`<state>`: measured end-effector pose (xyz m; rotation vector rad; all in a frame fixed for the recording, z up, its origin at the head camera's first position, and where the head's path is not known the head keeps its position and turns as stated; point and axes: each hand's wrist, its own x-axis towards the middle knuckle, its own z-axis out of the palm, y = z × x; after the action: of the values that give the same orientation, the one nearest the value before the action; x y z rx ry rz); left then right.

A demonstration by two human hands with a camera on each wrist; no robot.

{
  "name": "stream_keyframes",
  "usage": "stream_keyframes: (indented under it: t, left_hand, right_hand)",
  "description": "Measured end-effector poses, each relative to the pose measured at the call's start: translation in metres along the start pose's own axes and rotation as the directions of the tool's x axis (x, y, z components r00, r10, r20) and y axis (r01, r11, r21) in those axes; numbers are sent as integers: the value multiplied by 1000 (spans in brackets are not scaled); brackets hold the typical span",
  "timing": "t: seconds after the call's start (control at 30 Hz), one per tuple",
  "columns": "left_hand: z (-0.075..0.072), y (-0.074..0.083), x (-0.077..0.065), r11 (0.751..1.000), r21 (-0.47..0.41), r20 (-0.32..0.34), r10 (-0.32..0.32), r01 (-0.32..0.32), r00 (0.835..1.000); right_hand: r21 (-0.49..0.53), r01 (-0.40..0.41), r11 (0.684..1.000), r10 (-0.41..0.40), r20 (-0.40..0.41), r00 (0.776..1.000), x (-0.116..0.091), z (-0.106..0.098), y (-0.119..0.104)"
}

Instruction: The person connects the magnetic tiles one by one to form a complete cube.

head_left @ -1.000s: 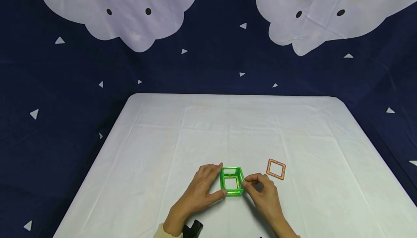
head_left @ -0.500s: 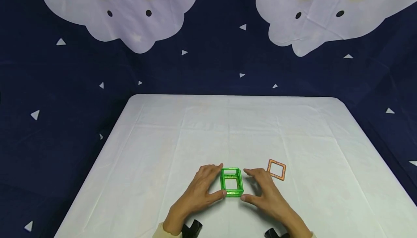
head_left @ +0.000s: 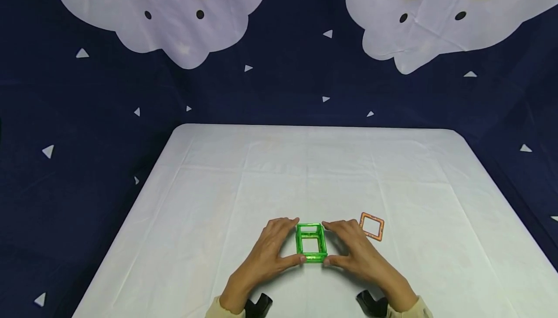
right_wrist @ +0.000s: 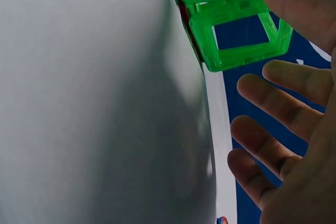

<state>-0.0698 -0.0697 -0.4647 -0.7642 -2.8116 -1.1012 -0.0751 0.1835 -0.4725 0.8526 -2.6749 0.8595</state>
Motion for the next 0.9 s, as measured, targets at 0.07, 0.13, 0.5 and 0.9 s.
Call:
stream_keyframes:
  t: [0.07, 0.13, 0.5, 0.9]
  left_hand:
    - [0, 0, 0, 1000, -4, -8, 1, -1, 1000]
    - [1, -1, 0, 1000, -6, -16, 4, -4, 1000]
    - [1, -2, 0, 1000, -31, 3, 2, -2, 1000]
    - [0, -3, 0, 998, -63, 25, 7, -6, 1000]
  right_hand:
    - [8, 4, 1000, -4, -6, 1000, 0, 0, 1]
    - [14, 10, 1000, -10, -9, 1000, 1, 0, 2]
    - [20, -33, 999, 33, 3, 999, 1, 1, 0]
    - [-5, -13, 1000, 13, -69, 998, 1, 4, -7]
